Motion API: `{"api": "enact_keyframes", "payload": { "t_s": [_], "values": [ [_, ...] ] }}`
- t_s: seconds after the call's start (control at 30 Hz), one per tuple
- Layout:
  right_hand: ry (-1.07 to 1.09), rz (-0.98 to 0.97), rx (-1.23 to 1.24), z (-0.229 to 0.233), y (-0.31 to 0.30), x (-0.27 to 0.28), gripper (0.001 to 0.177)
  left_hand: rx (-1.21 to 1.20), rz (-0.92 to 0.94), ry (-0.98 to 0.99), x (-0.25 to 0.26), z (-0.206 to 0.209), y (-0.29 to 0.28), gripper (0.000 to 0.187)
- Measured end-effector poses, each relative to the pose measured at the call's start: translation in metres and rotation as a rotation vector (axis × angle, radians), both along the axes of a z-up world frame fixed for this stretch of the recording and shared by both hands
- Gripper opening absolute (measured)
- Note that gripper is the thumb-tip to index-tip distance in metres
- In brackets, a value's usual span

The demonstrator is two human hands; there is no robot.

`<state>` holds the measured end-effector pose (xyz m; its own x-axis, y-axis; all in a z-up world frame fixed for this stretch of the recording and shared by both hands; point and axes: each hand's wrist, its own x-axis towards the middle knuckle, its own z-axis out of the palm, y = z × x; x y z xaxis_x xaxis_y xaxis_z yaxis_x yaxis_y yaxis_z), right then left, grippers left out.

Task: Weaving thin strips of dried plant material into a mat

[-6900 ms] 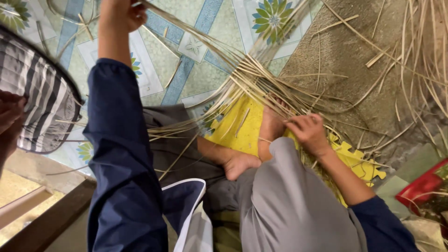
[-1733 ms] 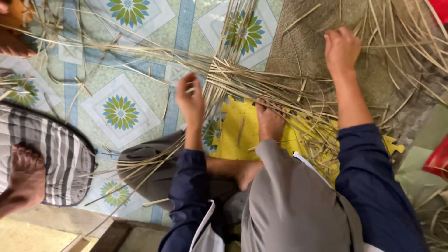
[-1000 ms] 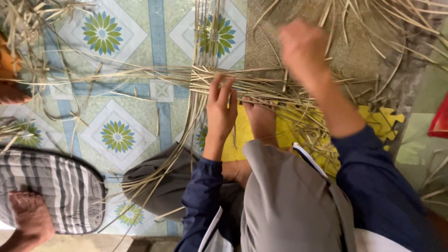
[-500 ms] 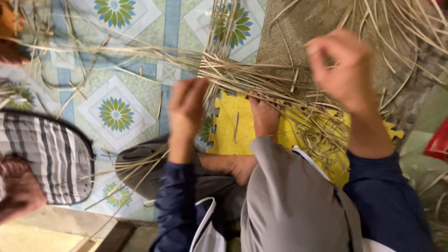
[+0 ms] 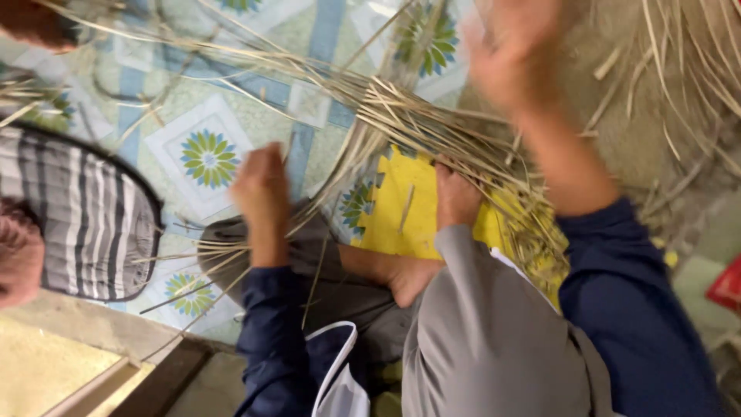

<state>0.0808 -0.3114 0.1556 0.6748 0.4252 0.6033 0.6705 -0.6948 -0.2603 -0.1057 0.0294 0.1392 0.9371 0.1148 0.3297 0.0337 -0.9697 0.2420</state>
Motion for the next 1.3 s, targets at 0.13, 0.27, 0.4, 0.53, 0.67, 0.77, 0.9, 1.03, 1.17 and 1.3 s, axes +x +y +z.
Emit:
{"api": "enact_keyframes", "payload": {
  "t_s": [0.13, 0.27, 0.4, 0.53, 0.67, 0.77, 0.9, 1.03, 1.17, 1.3],
  "values": [
    [0.978, 0.33, 0.285, -0.093, 0.097, -0.045, 0.003, -0.007, 0.048, 0.069, -0.01, -0.057, -0.017, 0.002],
    [1.63, 0.184, 0.642, -0.134, 0.133, -0.067, 0.028, -0.1, 0.041, 0.085, -0.012, -0.045, -0.044, 0.02],
    [1.667, 0.028, 0.951, -0.125, 0.137, -0.042, 0.009, -0.145, 0.025, 0.137, -0.02, -0.051, -0.041, 0.026],
    [1.602, 0.054, 0.978, -0.125, 0.133, -0.043, 0.014, -0.135, -0.024, 0.179, -0.024, -0.04, -0.036, 0.029],
    [1.587, 0.075, 0.89, -0.137, 0.128, -0.026, 0.007, 0.004, -0.085, 0.215, -0.024, -0.031, -0.028, 0.016],
    [1.53, -0.006, 0.92, -0.162, 0.11, 0.009, 0.006, -0.196, 0.054, 0.334, -0.034, -0.023, -0.003, 0.016],
    [1.383, -0.024, 0.939, -0.145, 0.088, 0.041, 0.013, 0.342, 0.091, 0.326, -0.058, 0.009, 0.046, 0.014],
    [1.253, 0.185, 0.667, -0.144, 0.101, 0.027, 0.009, 0.33, 0.124, 0.498, -0.052, 0.001, 0.044, 0.011],
    [1.352, 0.439, 0.46, -0.148, 0.119, 0.019, 0.01, -0.1, -0.004, 0.328, 0.0, -0.051, 0.003, 0.042],
    [1.414, 0.5, 0.399, -0.14, 0.122, 0.015, 0.012, -0.26, 0.011, 0.335, 0.053, -0.117, -0.051, 0.037]
  ]
}}
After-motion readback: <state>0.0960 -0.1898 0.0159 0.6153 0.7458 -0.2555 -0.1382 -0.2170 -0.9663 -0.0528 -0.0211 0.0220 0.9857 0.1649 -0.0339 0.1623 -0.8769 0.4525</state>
